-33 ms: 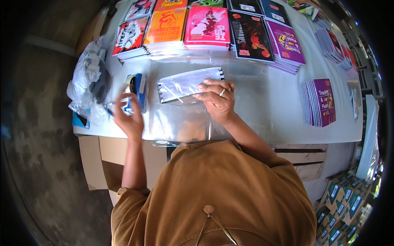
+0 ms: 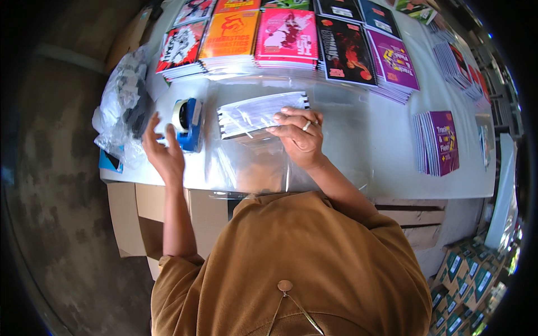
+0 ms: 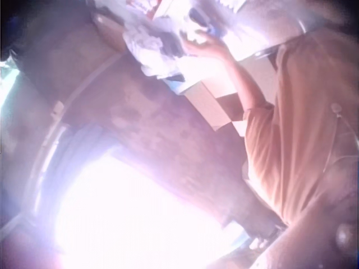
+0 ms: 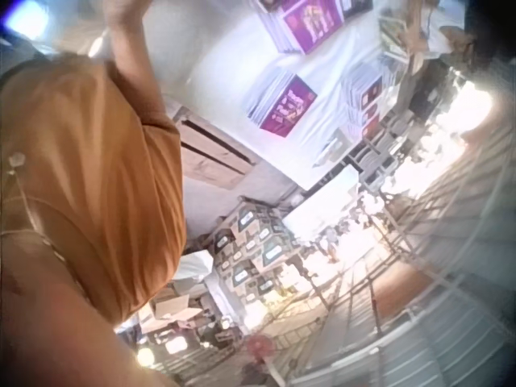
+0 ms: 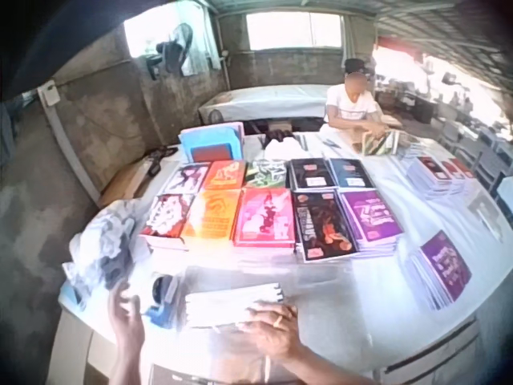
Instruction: The person assembles sets of notebooks with different sports-themed covers, stacks them together, and places them into clear plastic bags.
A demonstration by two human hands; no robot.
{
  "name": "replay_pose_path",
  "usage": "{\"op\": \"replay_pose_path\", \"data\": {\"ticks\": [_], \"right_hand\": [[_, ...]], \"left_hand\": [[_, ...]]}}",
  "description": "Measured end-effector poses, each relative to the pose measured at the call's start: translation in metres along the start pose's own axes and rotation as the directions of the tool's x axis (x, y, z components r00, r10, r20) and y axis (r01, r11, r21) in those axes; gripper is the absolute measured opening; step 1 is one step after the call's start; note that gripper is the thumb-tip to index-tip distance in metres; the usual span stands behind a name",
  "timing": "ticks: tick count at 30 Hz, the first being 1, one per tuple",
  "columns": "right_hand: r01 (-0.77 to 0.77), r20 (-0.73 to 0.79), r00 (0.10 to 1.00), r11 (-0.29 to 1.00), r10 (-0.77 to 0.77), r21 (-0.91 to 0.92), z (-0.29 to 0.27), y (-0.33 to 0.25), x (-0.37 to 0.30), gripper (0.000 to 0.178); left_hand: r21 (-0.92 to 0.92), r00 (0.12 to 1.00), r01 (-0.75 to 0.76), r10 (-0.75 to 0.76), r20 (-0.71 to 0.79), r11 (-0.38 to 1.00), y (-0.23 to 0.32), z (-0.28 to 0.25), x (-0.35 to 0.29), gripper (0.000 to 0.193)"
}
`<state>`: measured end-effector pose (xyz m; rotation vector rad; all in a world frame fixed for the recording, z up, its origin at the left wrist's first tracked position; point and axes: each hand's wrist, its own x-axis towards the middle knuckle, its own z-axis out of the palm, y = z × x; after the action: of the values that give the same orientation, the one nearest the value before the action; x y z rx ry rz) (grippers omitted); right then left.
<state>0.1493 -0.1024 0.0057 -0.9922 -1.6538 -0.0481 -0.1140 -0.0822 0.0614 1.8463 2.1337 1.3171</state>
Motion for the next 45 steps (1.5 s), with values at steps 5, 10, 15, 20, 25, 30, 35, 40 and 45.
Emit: {"op": "replay_pose_path", "data": {"ticks": [5, 10, 15, 20, 25, 30, 35, 40, 45], "right_hand": [[0.038, -0.009, 0.999, 0.999, -0.037, 0.033, 0.002, -0.005, 0.002, 0.021], [-0.004, -0.027, 1.000, 0.998, 0.002, -0.070, 0.006, -0.008, 0.003, 0.020], [0.008, -0.005, 1.000, 0.996, -0.008, -0.087, 0.007, -0.002, 0.007, 0.024], [0.020, -0.004, 1.000, 0.999, -0.020, -0.050, 0.008, -0.008, 0.008, 0.023], [0.020, 0.017, 1.000, 0.995, -0.019, -0.098, 0.004, -0.001, 0.002, 0.022], [-0.018, -0.005, 1.000, 1.000, 0.018, -0.009, 0.001, -0.014, 0.013, 0.032], [0.030, 0.261, 0.963, 0.928, 0.073, -0.371, -0.006, -0.028, 0.013, 0.055], [0.005, 0.331, 0.937, 0.943, 0.111, -0.332, -0.008, -0.034, 0.025, 0.050], [-0.021, 0.363, 0.929, 0.987, 0.079, -0.161, -0.021, -0.018, 0.023, 0.044]], "left_hand": [[0.156, 0.419, 0.727, -0.612, 0.671, 0.669, -0.115, -0.002, 0.031, 0.038], [-0.028, 0.393, 0.794, -0.478, 0.786, 0.607, -0.127, -0.009, 0.022, 0.028], [-0.502, 0.526, 0.844, -0.103, 0.844, 0.189, -0.155, -0.043, -0.032, 0.016], [-0.051, 0.891, 0.452, -0.453, -0.008, 0.891, -0.150, -0.024, -0.017, 0.025], [-0.733, 0.812, 0.584, -0.265, 0.521, 0.349, 0.081, -0.014, -0.025, 0.035], [-0.431, 0.589, 0.805, -0.465, 0.661, 0.408, 0.103, 0.021, -0.068, 0.041], [-0.445, 0.564, 0.821, -0.390, 0.728, 0.357, 0.085, 0.024, -0.078, 0.040], [0.111, 0.777, 0.442, -0.441, 0.449, 0.890, -0.011, 0.064, -0.080, 0.036], [0.317, 0.972, 0.236, -0.227, -0.066, 0.919, -0.081, 0.009, -0.030, 0.039]]}}
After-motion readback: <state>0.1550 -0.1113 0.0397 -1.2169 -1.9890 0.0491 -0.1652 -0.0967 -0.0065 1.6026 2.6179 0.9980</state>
